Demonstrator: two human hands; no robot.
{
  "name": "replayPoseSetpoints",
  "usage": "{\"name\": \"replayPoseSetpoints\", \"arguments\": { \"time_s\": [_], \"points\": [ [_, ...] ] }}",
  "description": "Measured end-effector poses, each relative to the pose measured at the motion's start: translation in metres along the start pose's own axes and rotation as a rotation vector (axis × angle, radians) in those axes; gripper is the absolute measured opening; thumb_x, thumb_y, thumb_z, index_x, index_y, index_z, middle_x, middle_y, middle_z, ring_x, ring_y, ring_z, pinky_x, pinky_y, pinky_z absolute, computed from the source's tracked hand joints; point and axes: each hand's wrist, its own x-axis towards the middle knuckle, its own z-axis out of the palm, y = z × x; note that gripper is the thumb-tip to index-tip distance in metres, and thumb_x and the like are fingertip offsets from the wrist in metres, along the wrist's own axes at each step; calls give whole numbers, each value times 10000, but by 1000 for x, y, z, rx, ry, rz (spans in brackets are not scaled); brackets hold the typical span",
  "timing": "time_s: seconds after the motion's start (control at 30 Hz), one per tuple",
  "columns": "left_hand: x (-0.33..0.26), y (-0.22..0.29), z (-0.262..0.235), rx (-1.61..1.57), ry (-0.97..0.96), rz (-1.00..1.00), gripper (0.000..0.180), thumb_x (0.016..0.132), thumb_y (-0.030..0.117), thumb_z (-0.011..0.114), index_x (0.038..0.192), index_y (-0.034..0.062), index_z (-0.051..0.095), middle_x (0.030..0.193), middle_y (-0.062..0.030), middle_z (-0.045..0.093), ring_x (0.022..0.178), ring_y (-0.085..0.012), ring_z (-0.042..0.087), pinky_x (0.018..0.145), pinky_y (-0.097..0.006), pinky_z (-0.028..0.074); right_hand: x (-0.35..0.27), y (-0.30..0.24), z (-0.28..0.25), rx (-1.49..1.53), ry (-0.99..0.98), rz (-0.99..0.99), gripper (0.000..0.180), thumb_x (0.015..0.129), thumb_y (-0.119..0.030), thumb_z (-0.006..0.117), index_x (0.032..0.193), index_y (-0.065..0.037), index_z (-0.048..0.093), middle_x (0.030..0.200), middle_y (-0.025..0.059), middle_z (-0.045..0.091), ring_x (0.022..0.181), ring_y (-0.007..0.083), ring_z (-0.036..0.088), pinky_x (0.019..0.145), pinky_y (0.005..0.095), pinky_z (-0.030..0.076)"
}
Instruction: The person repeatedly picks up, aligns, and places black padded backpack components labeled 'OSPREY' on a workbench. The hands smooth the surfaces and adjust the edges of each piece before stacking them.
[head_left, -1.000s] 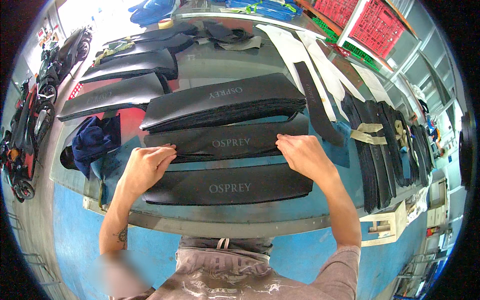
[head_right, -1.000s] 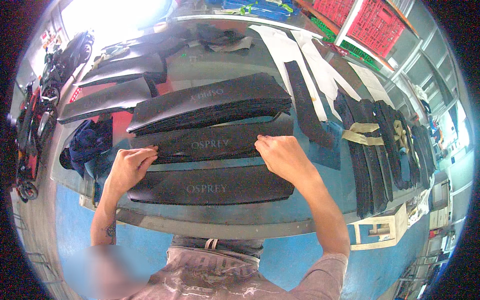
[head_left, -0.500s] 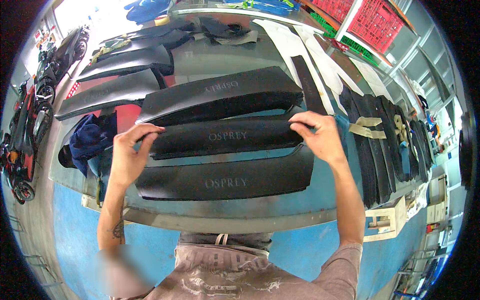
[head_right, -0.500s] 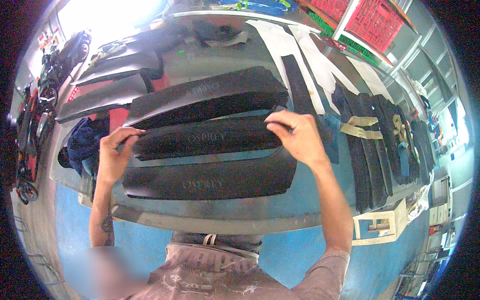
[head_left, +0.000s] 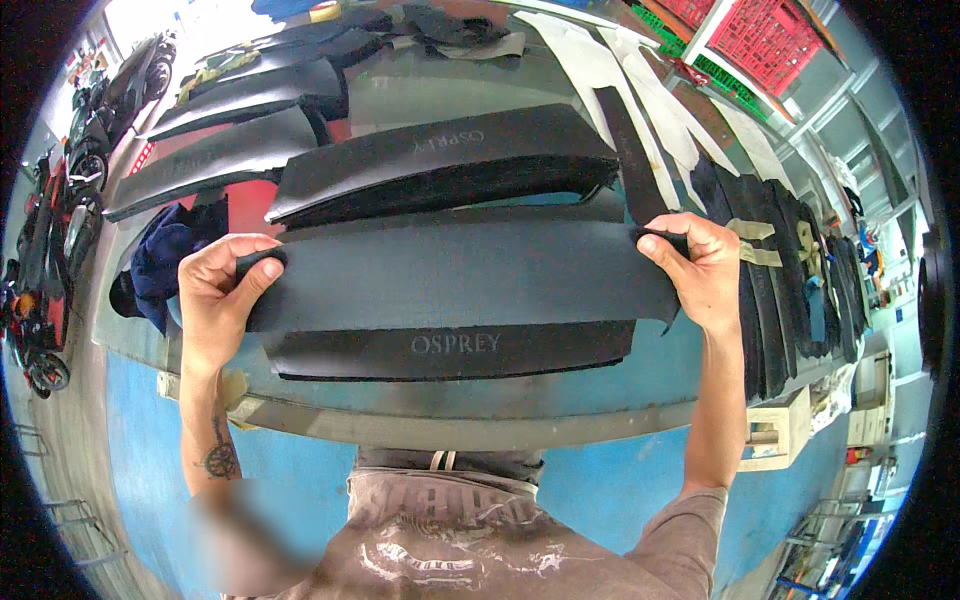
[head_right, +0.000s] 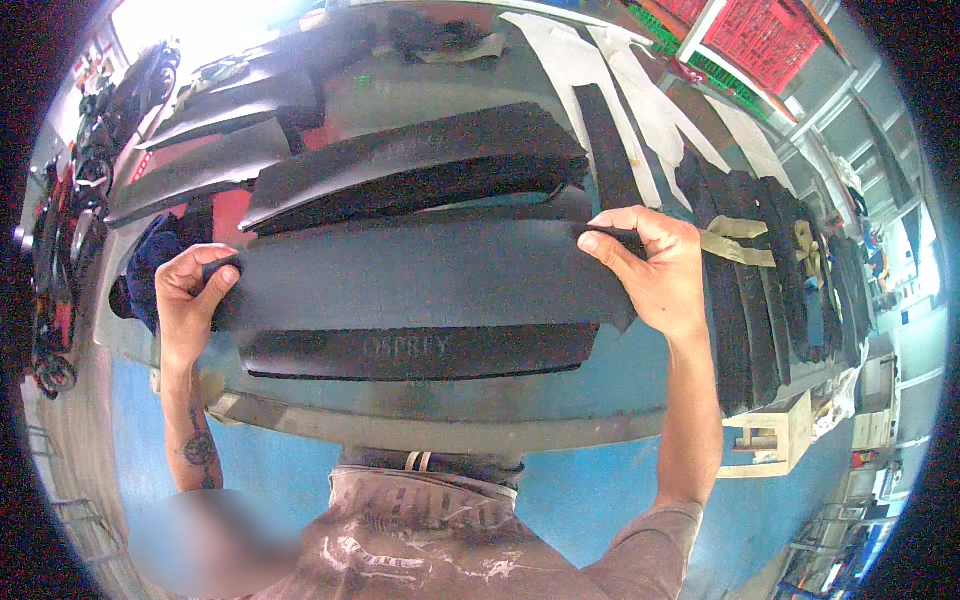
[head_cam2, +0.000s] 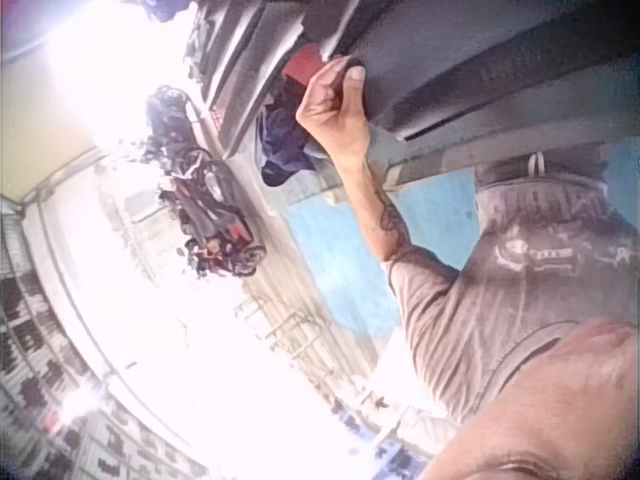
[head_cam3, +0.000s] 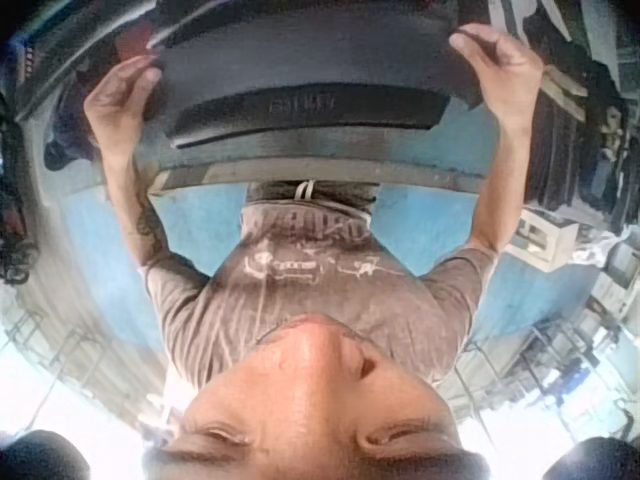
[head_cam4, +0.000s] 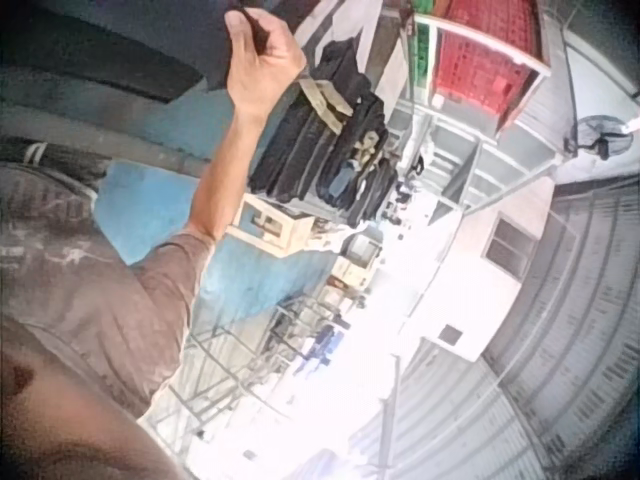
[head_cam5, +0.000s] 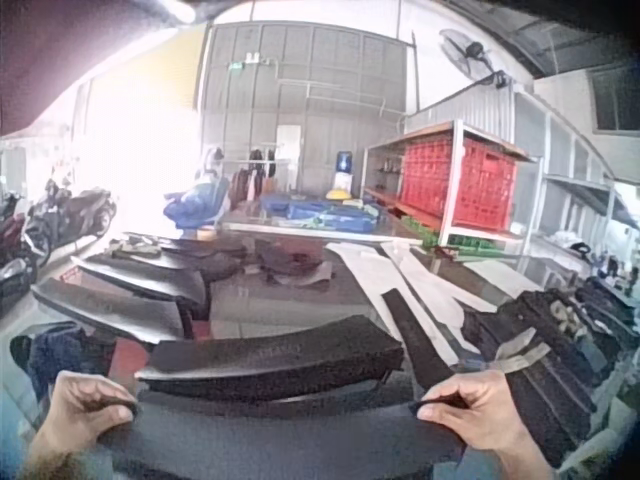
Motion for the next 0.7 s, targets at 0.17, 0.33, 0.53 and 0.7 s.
{"name": "replayPoseSetpoints", "arguments": {
  "time_s": [0.17,0.33,0.53,0.7],
  "points": [
    [-9,15,19,534,-208,-95,387,884,57,831,1257,10,740,1170,-134,784,1076,-226,745,973,-362,572,-18,3,6,-58,-112,79,159,900,-82,869,1019,-12,791,945,50,794,883,108,718,815,277,563],
    [-38,33,115,763,-487,494,967,744,416,846,1534,-38,521,1676,-225,422,1581,-397,368,1284,-569,301,-26,9,39,-98,-275,157,169,909,-138,861,1003,-15,792,937,78,807,879,136,737,818,296,560],
    [-63,16,229,694,-488,535,1134,773,698,712,1555,-80,452,1679,-216,408,1581,-353,363,1293,-501,287,-31,18,48,-127,-275,165,180,906,-147,861,996,-8,792,941,104,812,855,142,741,789,301,561],
    [-69,21,180,750,-507,361,1108,774,635,764,1562,-75,442,1682,-248,393,1566,-388,386,1279,-512,317,-36,22,49,-152,-293,202,182,911,-151,853,1000,-4,793,960,110,818,871,155,756,795,302,567]
  ]
}}
